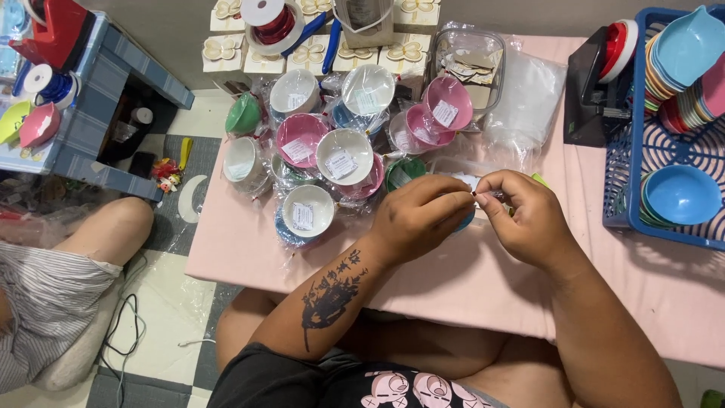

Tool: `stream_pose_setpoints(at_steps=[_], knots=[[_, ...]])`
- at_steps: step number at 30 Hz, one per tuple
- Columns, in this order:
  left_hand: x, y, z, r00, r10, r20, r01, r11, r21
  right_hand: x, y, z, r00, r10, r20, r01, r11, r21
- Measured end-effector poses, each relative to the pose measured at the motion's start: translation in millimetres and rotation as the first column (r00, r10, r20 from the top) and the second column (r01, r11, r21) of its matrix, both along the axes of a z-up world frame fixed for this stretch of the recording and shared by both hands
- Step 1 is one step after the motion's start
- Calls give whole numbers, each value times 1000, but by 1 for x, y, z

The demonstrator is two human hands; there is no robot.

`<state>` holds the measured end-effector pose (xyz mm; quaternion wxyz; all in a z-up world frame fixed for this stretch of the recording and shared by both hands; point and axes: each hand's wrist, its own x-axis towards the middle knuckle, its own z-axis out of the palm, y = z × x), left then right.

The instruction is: The person places small plastic items and cards into clear plastic bags by hand and seals the bags.

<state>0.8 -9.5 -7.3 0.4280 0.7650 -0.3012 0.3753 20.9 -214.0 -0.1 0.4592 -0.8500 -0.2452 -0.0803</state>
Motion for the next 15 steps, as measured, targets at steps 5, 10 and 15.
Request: stream_pose_setpoints(at_steps=[5,10,15], knots=[[-3,2,23,998,16,53,-16,1000,1,-3,1,-3,998,-19,-58,21,999,42],[-4,-1,17,995,61,74,-60,998,-5,-4,3,-2,996,-39,-78,45,996,79],[-8,-1,16,985,35,-171,-47,997,-68,-3,3,-5,993,-67,92,63,997,54]])
